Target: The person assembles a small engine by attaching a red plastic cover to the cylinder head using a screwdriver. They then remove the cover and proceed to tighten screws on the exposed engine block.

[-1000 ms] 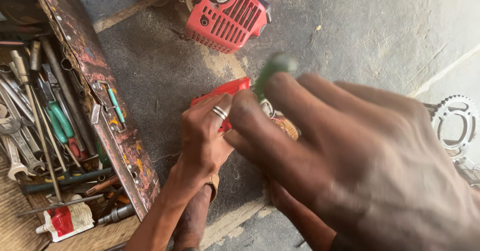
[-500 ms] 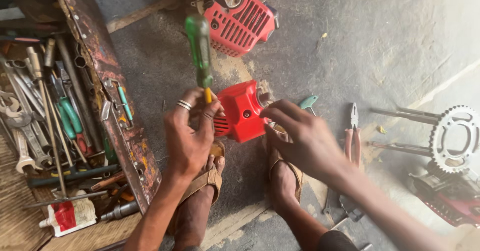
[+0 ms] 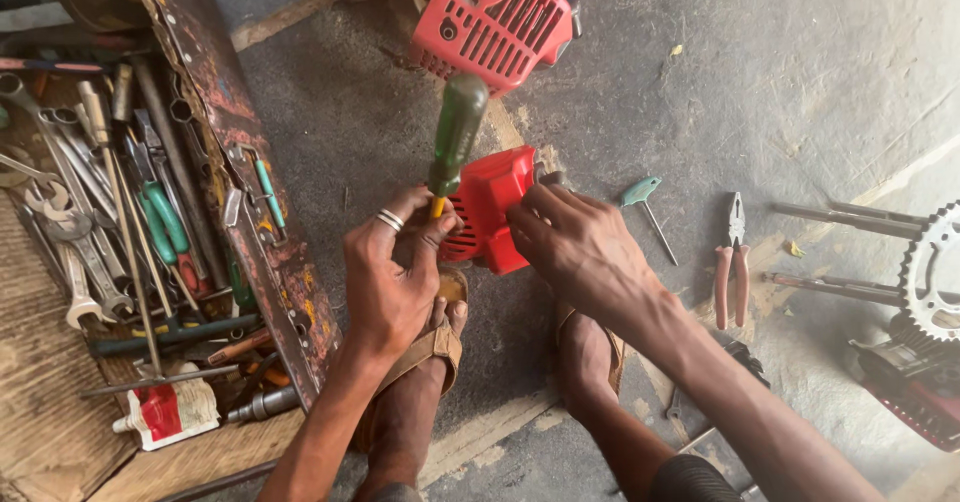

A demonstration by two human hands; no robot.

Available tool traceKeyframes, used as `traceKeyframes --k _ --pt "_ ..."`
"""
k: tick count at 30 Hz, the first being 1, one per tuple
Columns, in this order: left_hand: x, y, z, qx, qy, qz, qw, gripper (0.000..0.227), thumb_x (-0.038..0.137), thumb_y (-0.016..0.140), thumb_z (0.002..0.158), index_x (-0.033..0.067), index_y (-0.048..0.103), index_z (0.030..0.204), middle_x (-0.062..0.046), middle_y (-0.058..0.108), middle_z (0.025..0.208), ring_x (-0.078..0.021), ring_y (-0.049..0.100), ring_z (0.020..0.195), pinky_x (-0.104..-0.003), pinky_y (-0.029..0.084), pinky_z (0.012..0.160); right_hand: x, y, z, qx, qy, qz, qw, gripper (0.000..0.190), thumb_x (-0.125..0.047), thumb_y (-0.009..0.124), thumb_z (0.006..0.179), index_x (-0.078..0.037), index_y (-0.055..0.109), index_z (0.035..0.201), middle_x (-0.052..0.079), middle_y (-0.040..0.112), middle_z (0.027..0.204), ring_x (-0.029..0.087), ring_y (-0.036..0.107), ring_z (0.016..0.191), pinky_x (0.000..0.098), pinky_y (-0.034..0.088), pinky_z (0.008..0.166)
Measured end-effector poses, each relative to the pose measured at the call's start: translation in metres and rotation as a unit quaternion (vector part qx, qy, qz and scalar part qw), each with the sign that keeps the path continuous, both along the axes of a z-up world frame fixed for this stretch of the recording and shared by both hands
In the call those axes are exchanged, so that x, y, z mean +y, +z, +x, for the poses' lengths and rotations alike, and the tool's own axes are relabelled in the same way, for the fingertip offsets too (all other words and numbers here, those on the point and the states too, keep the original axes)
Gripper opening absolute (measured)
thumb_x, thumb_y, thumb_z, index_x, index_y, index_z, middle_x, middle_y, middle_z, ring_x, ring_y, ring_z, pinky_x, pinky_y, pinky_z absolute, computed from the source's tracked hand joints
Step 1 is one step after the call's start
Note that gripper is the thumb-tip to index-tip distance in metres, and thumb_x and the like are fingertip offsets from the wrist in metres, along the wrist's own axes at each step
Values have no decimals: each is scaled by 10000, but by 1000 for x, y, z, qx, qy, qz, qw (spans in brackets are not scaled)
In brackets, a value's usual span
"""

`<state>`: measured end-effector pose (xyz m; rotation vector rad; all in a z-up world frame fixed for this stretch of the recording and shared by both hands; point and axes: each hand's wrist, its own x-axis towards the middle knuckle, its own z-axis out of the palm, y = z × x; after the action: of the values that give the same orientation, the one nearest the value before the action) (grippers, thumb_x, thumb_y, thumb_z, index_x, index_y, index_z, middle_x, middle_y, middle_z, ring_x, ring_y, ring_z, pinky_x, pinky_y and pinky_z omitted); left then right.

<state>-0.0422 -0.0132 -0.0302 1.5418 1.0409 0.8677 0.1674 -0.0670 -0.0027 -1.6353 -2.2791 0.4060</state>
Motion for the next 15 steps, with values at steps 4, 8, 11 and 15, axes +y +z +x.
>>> traceKeyframes --k 4,8,11,15 --pt "-1 2 -1 6 -12 -6 1000 153 -16 629 986 -33 670 1133 -127 771 968 -202 796 950 -322 654 831 8 2 2 2 1 -24 1000 145 -43 697 871 0 654 1003 104 607 927 229 648 811 378 582 679" --pt "-2 -1 -4 5 -4 -22 1000 186 -28 641 974 -44 660 1159 -133 769 981 -207 792 951 -318 653 840 9 3 3 16 23 -19 999 185 -54 697 846 18 653 1011 125 610 917 251 645 811 396 581 681" --pt "-2 -4 -3 -2 -12 -17 1000 185 -26 638 973 -40 667 1155 -134 770 994 -205 791 963 -315 667 847 8 1 8 -19 41 -17 999 155 -51 702 872 19 657 1003 116 611 898 235 641 806 383 587 689" --pt "-2 -5 -5 8 -20 -20 1000 177 0 642 981 -35 666 1153 -129 765 985 -197 793 953 -310 678 824 9 -11 10 -123 83 -3 989 126 0 704 859 6 682 983 95 636 917 189 638 805 311 603 675"
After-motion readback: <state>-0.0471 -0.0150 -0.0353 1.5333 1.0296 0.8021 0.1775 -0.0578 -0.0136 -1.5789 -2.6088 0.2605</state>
